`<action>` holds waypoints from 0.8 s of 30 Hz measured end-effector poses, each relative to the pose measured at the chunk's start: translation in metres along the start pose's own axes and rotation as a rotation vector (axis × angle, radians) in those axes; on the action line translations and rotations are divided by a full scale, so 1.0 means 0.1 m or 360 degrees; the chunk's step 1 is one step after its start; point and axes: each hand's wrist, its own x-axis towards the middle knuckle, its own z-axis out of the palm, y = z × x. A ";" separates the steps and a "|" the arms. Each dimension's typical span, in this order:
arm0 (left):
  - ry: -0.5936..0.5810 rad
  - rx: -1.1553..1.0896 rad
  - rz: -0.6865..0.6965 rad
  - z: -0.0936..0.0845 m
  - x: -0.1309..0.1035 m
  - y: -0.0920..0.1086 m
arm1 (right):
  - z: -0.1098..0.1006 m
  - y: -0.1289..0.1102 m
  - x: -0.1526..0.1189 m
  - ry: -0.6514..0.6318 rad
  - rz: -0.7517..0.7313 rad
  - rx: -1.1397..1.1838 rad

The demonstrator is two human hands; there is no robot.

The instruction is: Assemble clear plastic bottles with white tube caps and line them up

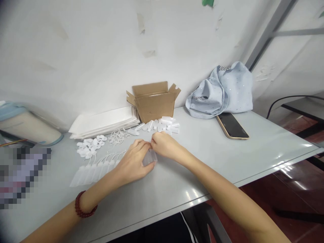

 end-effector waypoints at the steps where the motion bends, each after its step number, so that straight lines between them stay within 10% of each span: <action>1: -0.0002 0.0002 0.0005 0.00 0.00 0.00 | 0.00 0.00 0.00 0.0000 -0.0001 0.0006; 18: 0.0043 -0.0054 0.0066 0.00 -0.03 0.00 | -0.02 0.00 0.01 0.0012 0.0007 0.0012; 24: 0.0347 -0.0163 -0.0152 -0.17 -0.07 -0.21 | -0.09 0.02 0.01 0.0102 0.0056 -0.0022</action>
